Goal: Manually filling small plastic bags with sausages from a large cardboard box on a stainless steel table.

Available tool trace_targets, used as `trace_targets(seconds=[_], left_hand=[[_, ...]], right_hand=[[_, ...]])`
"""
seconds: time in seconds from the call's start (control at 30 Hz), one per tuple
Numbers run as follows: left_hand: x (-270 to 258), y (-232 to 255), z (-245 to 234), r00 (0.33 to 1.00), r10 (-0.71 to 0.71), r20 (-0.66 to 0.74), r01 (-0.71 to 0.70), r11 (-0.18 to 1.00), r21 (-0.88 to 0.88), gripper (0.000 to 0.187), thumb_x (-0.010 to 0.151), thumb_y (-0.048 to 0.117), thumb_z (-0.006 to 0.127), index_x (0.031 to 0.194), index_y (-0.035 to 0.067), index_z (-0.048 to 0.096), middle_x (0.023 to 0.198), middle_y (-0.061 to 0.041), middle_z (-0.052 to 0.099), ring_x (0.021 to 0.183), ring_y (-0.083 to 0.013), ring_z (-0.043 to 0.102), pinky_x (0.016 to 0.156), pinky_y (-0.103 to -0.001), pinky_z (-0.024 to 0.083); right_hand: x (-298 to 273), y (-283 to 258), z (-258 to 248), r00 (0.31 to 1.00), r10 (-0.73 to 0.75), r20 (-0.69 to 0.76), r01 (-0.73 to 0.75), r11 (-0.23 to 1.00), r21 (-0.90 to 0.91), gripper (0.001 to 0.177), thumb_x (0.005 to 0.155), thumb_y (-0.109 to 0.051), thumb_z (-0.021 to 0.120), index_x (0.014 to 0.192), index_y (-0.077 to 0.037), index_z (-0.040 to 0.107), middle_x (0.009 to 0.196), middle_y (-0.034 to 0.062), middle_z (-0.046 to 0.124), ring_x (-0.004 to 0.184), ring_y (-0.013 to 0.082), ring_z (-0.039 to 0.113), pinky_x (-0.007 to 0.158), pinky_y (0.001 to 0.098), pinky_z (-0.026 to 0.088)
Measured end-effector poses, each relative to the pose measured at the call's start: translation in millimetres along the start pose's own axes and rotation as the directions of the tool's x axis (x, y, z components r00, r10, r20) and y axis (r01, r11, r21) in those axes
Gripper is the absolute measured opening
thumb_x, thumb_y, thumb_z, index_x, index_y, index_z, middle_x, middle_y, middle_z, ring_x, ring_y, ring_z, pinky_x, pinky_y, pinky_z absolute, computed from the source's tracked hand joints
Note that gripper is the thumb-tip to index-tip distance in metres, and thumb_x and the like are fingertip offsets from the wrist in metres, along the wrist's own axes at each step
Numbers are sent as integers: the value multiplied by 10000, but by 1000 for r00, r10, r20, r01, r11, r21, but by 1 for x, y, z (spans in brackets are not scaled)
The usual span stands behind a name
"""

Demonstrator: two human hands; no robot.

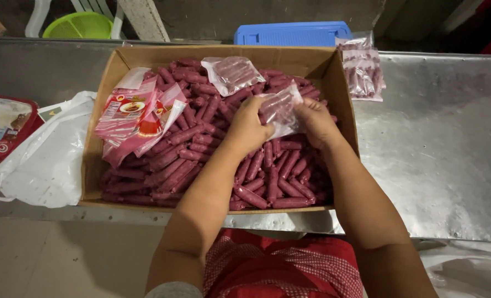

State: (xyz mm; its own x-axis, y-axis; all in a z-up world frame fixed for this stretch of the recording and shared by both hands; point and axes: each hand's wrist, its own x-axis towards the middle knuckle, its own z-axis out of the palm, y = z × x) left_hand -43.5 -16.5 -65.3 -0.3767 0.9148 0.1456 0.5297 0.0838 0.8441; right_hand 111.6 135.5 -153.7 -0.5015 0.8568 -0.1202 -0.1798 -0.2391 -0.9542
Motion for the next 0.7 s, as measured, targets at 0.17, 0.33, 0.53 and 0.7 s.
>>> trace_targets(seconds=[0.17,0.33,0.53,0.7], left_hand=[[-7,14,-11,997,-35,62,34,999,8,636,712,197,791,1321,127,621,1213,-192,670,1224,-388,636,1064,-481,522],[-13,9,-10,999,-42,30,44,995,-94,635,754,307,814,1347,241,596,1263,-148,707,1243,-359,640,1069,-458,527],[-4,-2,-8,982,179,-56,-188,953,-238,706,689,251,958,1328,231,657,1310,-73,693,1295,-289,614,1142,-423,454],[-11,-2,-15,989,147,-12,-136,883,-449,795,689,74,923,1402,86,573,1387,-188,592,1223,-340,631,1060,-437,527]], right_hand=[[-29,-46,24,988,152,22,-153,975,162,685,991,-562,558,1372,6,579,1333,287,615,1275,485,586,1030,676,442],[-41,-42,22,930,228,288,-289,937,193,587,836,-517,785,1245,-110,679,1206,117,733,1076,323,731,905,610,592],[-20,-7,7,880,53,471,-235,912,336,566,800,-71,808,1326,-34,603,1243,207,701,1105,385,716,914,608,594],[-28,-16,16,906,51,420,-233,889,395,516,804,12,785,1296,-4,631,1202,213,722,1077,374,732,929,587,598]])
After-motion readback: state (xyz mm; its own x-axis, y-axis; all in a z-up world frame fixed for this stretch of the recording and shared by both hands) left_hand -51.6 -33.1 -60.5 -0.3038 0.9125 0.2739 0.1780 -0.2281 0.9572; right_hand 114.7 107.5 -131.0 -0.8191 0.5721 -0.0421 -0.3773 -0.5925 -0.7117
